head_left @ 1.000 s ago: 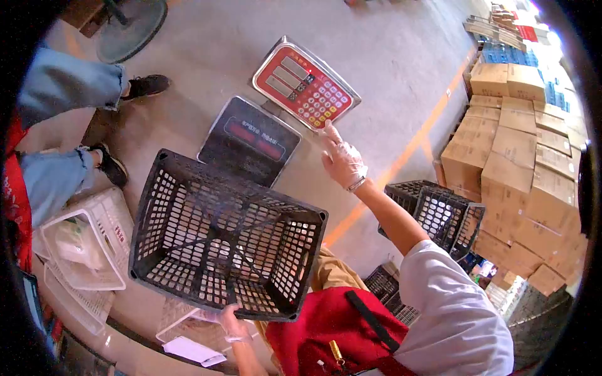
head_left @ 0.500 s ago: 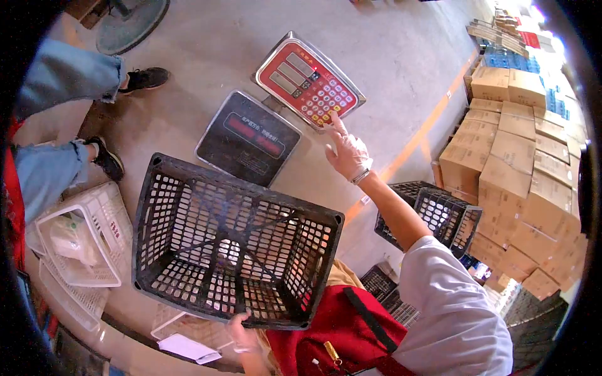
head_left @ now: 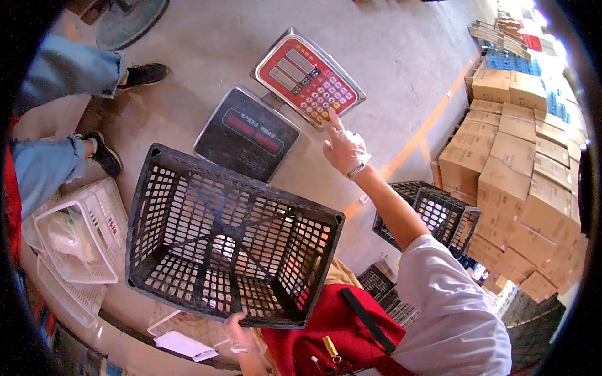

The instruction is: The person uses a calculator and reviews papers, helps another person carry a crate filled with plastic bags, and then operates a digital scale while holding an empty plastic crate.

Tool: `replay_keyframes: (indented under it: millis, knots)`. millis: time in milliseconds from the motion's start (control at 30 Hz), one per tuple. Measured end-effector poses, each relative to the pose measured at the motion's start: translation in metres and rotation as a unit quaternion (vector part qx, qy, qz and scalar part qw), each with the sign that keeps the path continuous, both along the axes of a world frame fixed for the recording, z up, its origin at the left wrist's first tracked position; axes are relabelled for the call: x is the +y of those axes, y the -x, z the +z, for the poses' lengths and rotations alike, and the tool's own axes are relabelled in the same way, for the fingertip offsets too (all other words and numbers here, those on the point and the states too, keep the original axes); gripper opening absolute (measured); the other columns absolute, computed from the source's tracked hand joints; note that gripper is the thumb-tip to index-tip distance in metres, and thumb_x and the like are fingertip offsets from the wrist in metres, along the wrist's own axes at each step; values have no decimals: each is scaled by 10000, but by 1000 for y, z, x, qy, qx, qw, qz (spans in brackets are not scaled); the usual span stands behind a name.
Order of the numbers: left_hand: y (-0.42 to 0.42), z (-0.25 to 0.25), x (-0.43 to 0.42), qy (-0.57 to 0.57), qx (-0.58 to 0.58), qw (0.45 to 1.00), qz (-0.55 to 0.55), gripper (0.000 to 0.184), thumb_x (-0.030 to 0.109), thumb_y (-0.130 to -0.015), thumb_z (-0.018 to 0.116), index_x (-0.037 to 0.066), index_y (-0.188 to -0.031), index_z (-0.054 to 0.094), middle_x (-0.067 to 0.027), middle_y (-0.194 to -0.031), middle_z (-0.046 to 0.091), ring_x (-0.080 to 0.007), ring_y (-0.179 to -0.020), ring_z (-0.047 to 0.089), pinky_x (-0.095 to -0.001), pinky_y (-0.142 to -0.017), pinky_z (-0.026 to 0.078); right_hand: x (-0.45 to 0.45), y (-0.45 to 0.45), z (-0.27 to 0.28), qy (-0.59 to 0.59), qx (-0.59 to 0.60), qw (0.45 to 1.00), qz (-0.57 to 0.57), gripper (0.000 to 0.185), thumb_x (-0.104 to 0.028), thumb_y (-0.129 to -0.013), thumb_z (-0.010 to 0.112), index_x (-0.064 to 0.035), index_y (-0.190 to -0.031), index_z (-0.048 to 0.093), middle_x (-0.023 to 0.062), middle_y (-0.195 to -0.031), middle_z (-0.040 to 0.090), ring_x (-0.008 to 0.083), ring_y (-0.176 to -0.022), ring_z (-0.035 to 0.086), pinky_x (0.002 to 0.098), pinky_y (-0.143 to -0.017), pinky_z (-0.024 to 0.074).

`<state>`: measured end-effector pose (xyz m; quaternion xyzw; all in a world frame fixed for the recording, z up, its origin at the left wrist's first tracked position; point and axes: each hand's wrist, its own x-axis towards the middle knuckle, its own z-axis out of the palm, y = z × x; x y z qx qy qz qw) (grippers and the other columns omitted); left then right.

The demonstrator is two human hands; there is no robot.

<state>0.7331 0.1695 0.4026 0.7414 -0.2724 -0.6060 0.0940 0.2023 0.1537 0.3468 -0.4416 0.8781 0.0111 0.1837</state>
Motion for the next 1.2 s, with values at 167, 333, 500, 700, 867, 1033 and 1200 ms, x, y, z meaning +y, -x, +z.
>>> replay_keyframes:
  millis: [167,333,500,700,867,1033,1200]
  knots:
    - [-10,-2,0,7,21,1000,12,165,-128,-633,549,7,-721,581,-160,-1003,603,-245,-913,574,-369,-804,482,2,-6,15,21,-32,999,-9,484,-125,-737,567,-98,-1205,447,162,-1376,343,366,-934,570,453,-769,473]
    - [4,16,-20,77,80,994,25,162,-124,-628,600,3,-729,583,-163,-952,630,-261,-897,596,-363,-806,470,44,-36,32,85,-59,994,-29,450,-152,-800,554,-61,-1221,423,144,-1315,414,345,-1034,531,417,-867,449]
    - [23,29,-30,-32,118,992,-19,124,-76,-664,604,-27,-775,584,-154,-945,626,-249,-898,595,-349,-811,472,81,-70,45,50,-274,916,-288,355,-221,-881,551,-27,-1175,508,130,-1137,582,240,-1045,559,335,-872,446]
    - [41,43,-43,-123,90,973,175,518,-79,-561,521,-42,-1077,532,-100,-1029,575,-237,-878,583,-338,-748,512,85,-85,61,144,-267,898,-320,289,-173,-899,536,-13,-1138,557,129,-1097,610,198,-1062,550,295,-892,431]
    - [41,31,-31,24,120,986,112,354,-28,-568,522,1,-913,598,-75,-957,598,-214,-821,583,-308,-724,502,44,-63,86,151,-141,976,-63,369,-143,-868,530,-78,-1227,477,145,-1348,399,288,-1090,523,383,-879,446]
    - [69,63,-46,10,112,986,121,510,-25,-596,484,-13,-1103,529,-89,-1058,558,-198,-897,554,-291,-765,489,27,-41,71,87,-73,993,32,439,-157,-814,548,-94,-1237,447,155,-1380,336,366,-925,559,455,-800,466]
    - [67,57,-45,59,90,994,9,570,-55,-572,489,0,-1139,491,-75,-1024,560,-198,-884,559,-292,-735,496,17,-31,56,66,-14,997,27,421,-156,-755,604,-78,-1150,483,127,-1398,329,358,-823,596,451,-718,486]
